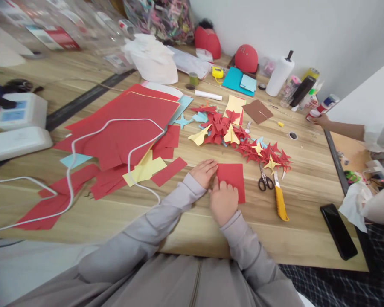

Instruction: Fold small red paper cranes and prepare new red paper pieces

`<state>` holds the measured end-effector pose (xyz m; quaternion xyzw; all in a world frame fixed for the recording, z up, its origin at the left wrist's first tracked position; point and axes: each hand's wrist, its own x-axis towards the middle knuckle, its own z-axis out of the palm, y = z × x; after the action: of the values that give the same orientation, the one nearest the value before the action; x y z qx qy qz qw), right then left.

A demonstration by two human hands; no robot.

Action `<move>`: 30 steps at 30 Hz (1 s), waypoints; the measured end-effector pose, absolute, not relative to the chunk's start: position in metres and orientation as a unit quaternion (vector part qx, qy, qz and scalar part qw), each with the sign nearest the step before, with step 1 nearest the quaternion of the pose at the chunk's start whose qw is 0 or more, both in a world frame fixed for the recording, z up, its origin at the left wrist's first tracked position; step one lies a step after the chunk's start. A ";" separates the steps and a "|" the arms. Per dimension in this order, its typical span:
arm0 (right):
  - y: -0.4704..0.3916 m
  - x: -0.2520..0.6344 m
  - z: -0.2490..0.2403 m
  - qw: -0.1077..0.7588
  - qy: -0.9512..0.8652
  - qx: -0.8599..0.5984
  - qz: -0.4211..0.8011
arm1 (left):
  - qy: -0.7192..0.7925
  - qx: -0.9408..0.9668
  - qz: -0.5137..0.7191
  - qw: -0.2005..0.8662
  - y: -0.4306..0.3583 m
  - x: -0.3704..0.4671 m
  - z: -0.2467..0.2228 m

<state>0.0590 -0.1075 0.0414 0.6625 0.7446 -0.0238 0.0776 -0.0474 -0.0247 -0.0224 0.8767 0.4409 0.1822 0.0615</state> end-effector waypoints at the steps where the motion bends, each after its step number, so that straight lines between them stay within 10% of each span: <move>1: -0.103 0.059 0.041 0.086 0.742 0.665 -0.024 | 0.441 0.876 0.185 0.066 -0.024 -0.047 -0.022; 30: -0.045 0.064 0.052 0.169 0.728 0.658 -0.090 | 0.456 0.853 0.254 -0.019 -0.114 -0.024 -0.022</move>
<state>0.0645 -0.0445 0.0519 0.6578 0.7285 -0.0903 0.1688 -0.0238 -0.1141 -0.0217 0.8531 0.4555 0.2536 -0.0192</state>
